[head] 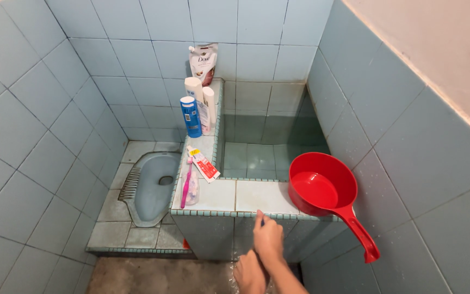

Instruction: Organizing various toiletries, bottles, and cleaning supplies in a bathroom.

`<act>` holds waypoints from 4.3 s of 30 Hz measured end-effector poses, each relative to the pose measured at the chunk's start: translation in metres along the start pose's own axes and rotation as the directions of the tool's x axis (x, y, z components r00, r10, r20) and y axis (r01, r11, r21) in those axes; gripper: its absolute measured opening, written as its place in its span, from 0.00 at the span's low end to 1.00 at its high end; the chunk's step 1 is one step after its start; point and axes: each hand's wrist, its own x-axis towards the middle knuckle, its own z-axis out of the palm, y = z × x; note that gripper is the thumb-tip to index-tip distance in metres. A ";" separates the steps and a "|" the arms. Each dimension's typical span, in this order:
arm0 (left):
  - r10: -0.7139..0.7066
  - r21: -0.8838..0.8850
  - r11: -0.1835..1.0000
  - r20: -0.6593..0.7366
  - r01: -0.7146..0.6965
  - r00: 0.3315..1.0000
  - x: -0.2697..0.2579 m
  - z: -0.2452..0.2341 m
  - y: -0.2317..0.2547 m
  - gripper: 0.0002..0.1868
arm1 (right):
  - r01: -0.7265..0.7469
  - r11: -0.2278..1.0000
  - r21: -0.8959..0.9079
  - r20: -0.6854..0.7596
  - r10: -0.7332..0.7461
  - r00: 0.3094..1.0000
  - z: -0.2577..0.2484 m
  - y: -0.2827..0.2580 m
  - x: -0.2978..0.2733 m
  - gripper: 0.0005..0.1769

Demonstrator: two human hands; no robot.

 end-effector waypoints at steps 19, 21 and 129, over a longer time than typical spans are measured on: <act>0.293 -0.954 0.267 0.213 0.134 0.932 0.022 -0.093 -0.063 0.24 | -0.351 0.806 0.476 0.642 -0.046 0.765 -0.089 -0.010 0.004 0.26; 0.022 -0.844 0.533 -0.043 -0.048 0.999 0.013 -0.107 -0.062 0.14 | -0.328 0.773 0.542 0.614 -0.098 0.784 -0.101 -0.006 0.003 0.26; 0.632 -0.532 0.653 -0.009 -0.540 0.775 -0.101 -0.213 0.061 0.17 | 0.413 0.725 0.552 0.224 -0.605 0.764 -0.230 0.017 -0.100 0.26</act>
